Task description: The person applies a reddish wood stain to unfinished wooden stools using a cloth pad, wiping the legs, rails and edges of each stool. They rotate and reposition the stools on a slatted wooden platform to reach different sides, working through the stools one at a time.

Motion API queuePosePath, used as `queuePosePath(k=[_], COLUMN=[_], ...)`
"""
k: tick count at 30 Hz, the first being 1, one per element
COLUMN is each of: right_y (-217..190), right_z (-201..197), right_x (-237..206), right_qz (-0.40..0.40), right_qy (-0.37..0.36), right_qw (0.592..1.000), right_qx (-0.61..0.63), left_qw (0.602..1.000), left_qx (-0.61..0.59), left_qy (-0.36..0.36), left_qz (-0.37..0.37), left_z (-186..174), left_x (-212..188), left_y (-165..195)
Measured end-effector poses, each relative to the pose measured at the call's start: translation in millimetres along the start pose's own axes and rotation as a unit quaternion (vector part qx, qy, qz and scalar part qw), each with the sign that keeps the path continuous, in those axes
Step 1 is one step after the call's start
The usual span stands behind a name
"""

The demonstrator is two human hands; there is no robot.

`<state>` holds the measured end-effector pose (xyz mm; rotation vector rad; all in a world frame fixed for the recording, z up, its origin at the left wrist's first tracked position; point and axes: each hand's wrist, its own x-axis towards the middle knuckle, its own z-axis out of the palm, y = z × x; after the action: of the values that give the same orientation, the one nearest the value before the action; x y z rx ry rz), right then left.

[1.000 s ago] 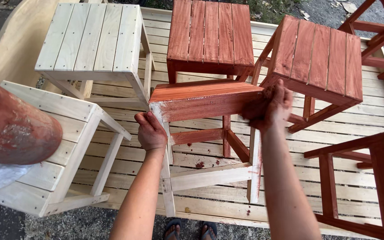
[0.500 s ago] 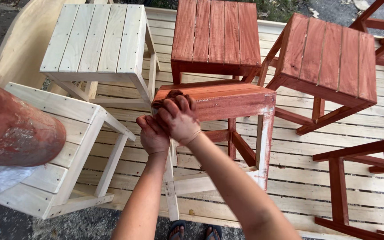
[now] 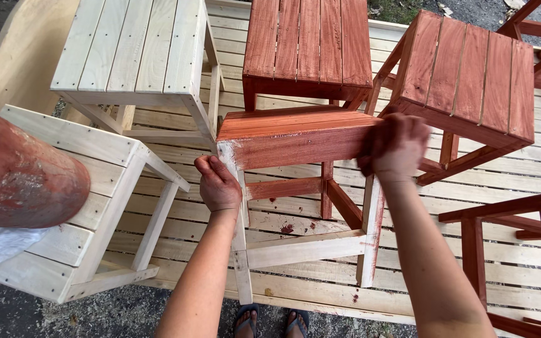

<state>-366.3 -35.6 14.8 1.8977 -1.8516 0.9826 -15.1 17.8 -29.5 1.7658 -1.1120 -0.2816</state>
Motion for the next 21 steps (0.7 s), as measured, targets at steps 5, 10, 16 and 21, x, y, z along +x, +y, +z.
queuePosePath(k=[5, 10, 16, 21], right_y=[-21.6, -134.6, -278.8, -230.9], right_z=[15.6, 57.6, 75.3, 58.6], right_x=[1.4, -4.6, -29.6, -9.3], right_qz=[0.296, 0.135, -0.101, -0.323], right_qy=[0.070, -0.025, -0.082, 0.006], right_qw=[0.952, 0.990, 0.984, 0.940], right_qx=[0.041, 0.014, 0.118, 0.110], left_qw=[1.000, 1.000, 0.975, 0.999], left_qx=[0.000, 0.004, -0.215, 0.005], left_qy=[-0.001, -0.002, -0.036, -0.018], left_qz=[0.006, 0.008, -0.050, -0.031], left_z=[-0.3, 4.2, 13.1, 9.0], left_x=[-0.2, -1.1, 4.0, 3.5], left_y=[0.7, -11.1, -28.6, -20.9])
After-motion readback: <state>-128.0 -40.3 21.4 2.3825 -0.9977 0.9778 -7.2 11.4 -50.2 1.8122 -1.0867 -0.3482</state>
